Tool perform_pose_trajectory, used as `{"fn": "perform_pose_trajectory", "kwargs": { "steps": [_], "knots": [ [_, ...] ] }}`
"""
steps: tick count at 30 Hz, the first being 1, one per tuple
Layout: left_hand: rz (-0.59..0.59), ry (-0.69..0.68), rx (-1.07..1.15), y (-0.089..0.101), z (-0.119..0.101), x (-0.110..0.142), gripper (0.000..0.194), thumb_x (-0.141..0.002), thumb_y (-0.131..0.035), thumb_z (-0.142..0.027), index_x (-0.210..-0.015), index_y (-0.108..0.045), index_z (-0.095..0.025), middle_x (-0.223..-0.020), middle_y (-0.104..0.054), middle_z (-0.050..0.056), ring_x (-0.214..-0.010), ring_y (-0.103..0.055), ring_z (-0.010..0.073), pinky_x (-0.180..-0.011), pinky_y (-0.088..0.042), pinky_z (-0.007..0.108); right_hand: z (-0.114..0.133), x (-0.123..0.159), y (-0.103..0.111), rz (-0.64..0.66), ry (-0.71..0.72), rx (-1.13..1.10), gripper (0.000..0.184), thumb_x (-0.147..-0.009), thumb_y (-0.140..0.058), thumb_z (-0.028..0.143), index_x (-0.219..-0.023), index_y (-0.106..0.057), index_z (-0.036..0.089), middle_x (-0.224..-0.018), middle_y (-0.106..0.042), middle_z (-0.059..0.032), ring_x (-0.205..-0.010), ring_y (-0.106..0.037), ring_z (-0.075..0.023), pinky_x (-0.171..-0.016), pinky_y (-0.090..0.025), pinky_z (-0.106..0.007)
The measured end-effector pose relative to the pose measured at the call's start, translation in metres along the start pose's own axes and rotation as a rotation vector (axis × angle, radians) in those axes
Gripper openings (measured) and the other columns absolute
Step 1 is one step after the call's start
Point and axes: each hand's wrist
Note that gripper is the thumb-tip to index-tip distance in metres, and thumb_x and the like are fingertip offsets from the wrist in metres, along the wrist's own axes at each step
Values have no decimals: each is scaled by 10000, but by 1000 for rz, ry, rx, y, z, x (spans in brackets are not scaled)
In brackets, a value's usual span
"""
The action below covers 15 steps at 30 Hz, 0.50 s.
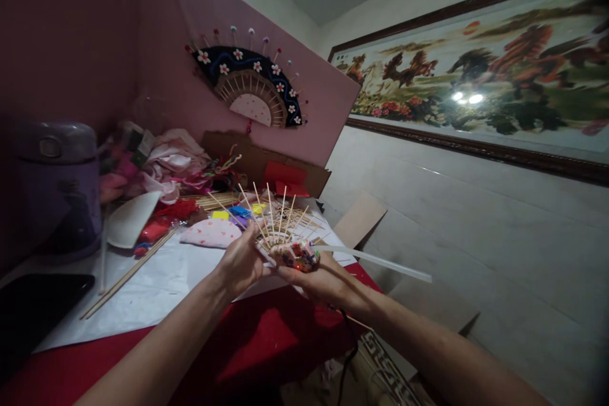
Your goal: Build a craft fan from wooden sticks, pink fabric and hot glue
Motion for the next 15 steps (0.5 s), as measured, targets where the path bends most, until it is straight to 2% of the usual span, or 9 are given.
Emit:
{"fn": "perform_pose_trajectory", "kwargs": {
  "steps": [4,9,15],
  "knots": [
    [14,1,-28,0,1,0,485,-954,-279,-466,-1377,-389,-254,-1092,-667,165,-774,-696,259,-679,-553,500,0,-3,-1,5,46,17,255,-779,-638,453,-816,-631,200,-644,-516,32,-620,-446,-113,-566,-354,-230],
    [21,-12,-14,4,1,-1,476,-952,-297,-466,-1355,-424,-247,-1148,-650,163,-836,-692,274,-689,-554,501,-6,0,-3,-37,-43,89,274,-737,-663,466,-800,-647,200,-664,-536,30,-637,-456,-118,-564,-361,-229],
    [56,-15,7,8,2,-5,491,-947,-299,-483,-1380,-405,-277,-1191,-633,174,-897,-688,291,-703,-556,499,-10,4,-3,-75,-124,63,231,-711,-666,409,-751,-650,182,-648,-554,19,-587,-453,-121,-521,-367,-244]
  ]
}}
Point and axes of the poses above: each hand's wrist, its own x-axis away from the middle knuckle, its own y-axis out of the back of the hand, z = x × y
